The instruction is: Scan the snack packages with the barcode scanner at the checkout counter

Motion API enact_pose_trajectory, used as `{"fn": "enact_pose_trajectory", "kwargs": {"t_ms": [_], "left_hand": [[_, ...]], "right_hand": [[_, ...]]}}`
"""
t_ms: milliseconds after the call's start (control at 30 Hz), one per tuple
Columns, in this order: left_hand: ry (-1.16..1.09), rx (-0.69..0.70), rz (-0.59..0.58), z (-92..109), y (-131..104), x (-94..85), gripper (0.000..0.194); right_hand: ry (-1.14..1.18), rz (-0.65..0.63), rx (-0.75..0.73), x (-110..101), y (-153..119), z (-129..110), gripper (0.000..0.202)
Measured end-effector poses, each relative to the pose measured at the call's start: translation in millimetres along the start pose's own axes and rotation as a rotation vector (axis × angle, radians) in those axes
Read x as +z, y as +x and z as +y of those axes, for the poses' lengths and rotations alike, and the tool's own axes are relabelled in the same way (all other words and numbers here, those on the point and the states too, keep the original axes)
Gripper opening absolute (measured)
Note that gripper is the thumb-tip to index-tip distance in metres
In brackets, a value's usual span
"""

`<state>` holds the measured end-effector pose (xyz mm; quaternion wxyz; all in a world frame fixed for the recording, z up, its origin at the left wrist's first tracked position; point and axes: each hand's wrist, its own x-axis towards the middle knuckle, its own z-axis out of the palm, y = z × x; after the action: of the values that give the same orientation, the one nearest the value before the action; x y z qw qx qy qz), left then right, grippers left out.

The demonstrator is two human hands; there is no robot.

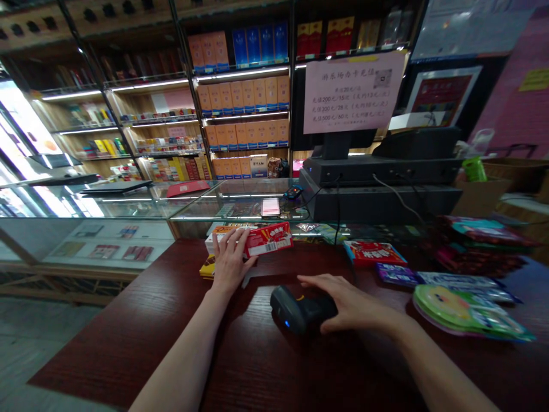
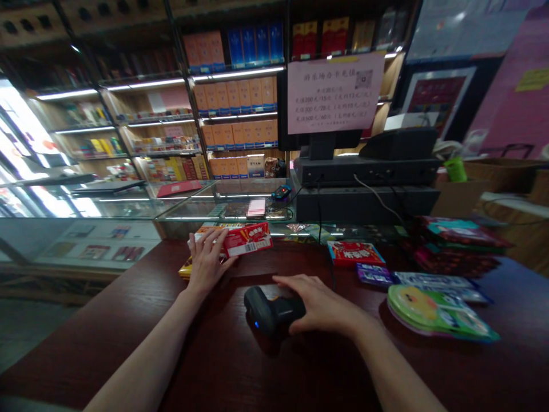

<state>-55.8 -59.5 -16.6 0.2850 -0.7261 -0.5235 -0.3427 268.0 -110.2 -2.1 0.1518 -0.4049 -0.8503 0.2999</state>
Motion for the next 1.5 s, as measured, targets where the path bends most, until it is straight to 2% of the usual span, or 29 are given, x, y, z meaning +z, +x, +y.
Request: {"fn": "enact_pose_trajectory", "kwargs": {"t_ms": [200,400,567,833,1033,1500], "left_hand": [[0.010,-0.022,-0.007,-4.9,0.0,1.3,0.074],[0.014,-0.053,-0.012,-8.5,-0.4,1.1,0.072],[0.010,-0.060,-0.017,-9.6,-1.1,0.8,0.074],[0.011,-0.067,-0.011,-9.6,-1.1,1.4,0.073],[0.019,-0.075,-0.004,-9.3,-2.3,1.8,0.076],[0.032,-0.080,0.001,-8.7,-2.3,1.5,0.074]], "right_hand": [[-0.056,-0.015,-0.030,9.5,5.1,-8.9,0.090],[0.023,-0.018,-0.095,11.2,7.4,-8.3,0.084],[0.072,-0.017,-0.089,11.6,6.8,-7.7,0.083],[0.155,0.096,-0.083,1.1,6.8,-4.4,0.089],[0.218,0.201,-0.120,-3.7,6.4,-9.1,0.084],[0.235,0.184,-0.095,-2.7,6.0,-8.3,0.085]]}}
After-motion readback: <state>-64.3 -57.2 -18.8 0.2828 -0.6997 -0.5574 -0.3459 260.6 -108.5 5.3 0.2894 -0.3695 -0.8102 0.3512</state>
